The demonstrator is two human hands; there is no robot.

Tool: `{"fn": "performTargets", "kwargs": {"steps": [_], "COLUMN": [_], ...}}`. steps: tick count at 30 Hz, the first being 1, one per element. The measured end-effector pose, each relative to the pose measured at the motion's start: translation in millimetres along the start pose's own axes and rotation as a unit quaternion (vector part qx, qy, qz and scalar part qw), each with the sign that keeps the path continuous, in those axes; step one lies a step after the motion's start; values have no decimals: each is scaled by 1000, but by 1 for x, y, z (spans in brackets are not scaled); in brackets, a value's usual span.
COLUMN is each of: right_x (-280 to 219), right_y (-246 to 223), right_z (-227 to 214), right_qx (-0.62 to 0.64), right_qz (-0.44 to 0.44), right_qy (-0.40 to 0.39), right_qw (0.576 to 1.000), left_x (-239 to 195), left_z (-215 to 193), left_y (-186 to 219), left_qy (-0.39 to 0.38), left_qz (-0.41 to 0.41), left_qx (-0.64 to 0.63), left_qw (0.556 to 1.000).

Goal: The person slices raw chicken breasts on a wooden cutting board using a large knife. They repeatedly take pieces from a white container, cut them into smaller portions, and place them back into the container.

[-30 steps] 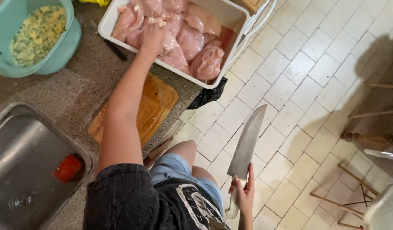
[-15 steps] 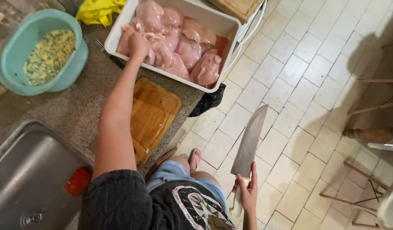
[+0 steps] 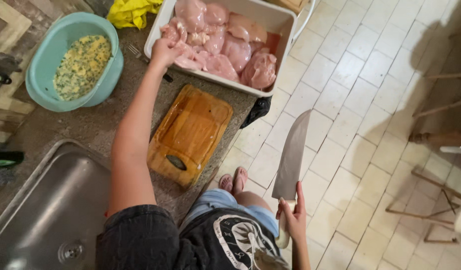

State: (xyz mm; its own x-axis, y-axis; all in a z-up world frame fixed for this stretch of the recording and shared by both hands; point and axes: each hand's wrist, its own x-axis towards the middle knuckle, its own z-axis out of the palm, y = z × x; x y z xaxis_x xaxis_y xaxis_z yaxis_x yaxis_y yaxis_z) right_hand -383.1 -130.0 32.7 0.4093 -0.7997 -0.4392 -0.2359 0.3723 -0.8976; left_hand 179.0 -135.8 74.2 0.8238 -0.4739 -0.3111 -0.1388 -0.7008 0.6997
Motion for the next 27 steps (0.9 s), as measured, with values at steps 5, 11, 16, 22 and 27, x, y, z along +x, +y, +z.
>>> {"fn": "performTargets", "kwargs": {"steps": [5, 11, 16, 22, 27], "right_x": [-21, -37, -55, -67, -72], "right_y": [7, 11, 5, 2, 5], "right_z": [6, 26, 41, 51, 57], "right_qx": [-8, -17, -34, -47, -65], "right_qz": [-54, -13, -39, -18, -13], "right_qy": [-43, -50, -66, -96, -104], "right_qw": [998, 998, 996, 994, 992], "left_x": [-39, -147, -159, -165, -209], "left_z": [-15, -54, -19, 22, 35], "left_y": [0, 32, -14, -72, -127], "left_qy": [24, -65, -104, -66, -4], "left_qz": [131, 2, 11, 36, 40], "left_qx": [-57, -326, -329, -381, -269], "left_qw": [989, 943, 939, 921, 962]}}
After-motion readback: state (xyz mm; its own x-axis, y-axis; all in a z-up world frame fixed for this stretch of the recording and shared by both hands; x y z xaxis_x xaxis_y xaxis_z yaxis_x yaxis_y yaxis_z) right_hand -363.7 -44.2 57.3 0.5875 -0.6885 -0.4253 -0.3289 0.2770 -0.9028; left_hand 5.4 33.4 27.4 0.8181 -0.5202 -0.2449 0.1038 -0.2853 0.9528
